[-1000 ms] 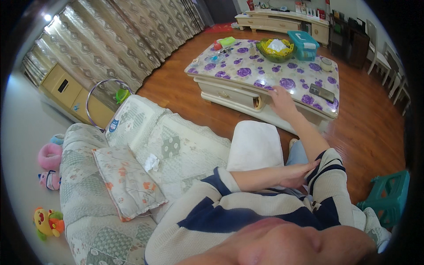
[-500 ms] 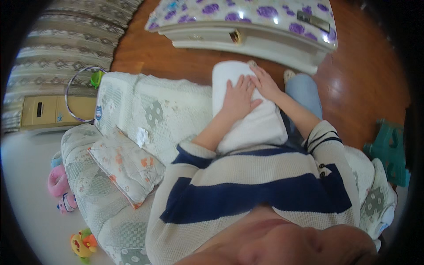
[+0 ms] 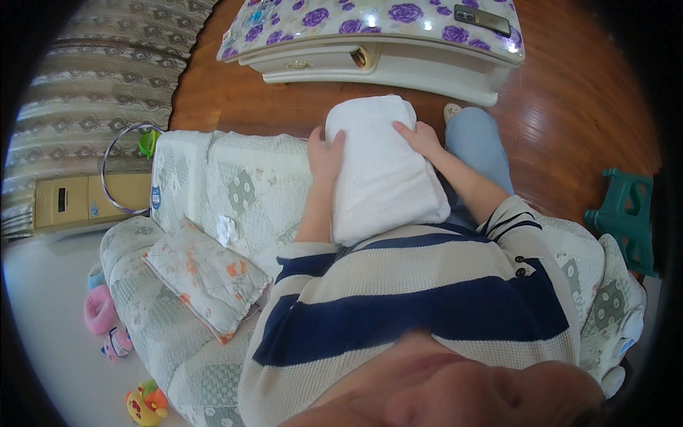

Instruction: The person sits on the floor and folds a white cloth or towel by hand. They repeatedly unfold and refold the item, smoothing it out and adjusting the edges to create a compact rectangular shape.

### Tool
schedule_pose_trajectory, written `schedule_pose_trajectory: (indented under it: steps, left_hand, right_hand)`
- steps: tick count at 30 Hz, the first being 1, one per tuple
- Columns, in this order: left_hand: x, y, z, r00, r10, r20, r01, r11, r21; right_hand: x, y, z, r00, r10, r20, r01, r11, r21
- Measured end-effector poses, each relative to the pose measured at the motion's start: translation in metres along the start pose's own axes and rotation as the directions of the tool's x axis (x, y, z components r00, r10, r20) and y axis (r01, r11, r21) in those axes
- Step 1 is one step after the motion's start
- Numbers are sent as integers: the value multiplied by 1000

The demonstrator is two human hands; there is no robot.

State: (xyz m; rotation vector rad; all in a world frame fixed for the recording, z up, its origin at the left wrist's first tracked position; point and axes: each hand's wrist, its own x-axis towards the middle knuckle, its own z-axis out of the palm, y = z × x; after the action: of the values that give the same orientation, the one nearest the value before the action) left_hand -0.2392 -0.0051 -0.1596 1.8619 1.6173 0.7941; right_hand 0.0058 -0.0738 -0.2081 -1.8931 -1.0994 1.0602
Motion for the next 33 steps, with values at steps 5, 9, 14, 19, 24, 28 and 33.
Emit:
schedule_pose_trajectory:
  steps: [5, 9, 14, 19, 24, 28, 33]
  left_hand:
    - [-1, -20, -5, 764, -432, 479, 632, 650, -422]
    - [5, 4, 0, 850, -241, 469, 493, 676, -548]
    - [7, 72, 17, 916, -10, 402, 291, 706, -646]
    - [8, 98, 82, 893, 120, 433, 73, 912, -404]
    - [10, 85, 101, 811, 145, 567, 144, 889, -434]
    - [20, 70, 99, 837, 122, 533, 158, 879, -450]
    - [2, 112, 88, 807, 123, 578, 165, 892, -420]
  right_hand:
    - [-19, -19, -3, 986, -73, -147, 81, 995, 51]
    - [-30, -24, -17, 952, -129, -277, 178, 971, 160]
    - [-61, -47, -85, 903, -111, -415, 226, 945, 237]
    - [-62, 24, -127, 857, -51, -512, 170, 967, 188]
    - [-79, 25, -142, 897, 61, -437, -42, 998, 52]
    - [-67, -57, -174, 950, -108, -293, -23, 910, -413]
    - [-6, -104, -131, 603, -709, -366, 579, 704, -412]
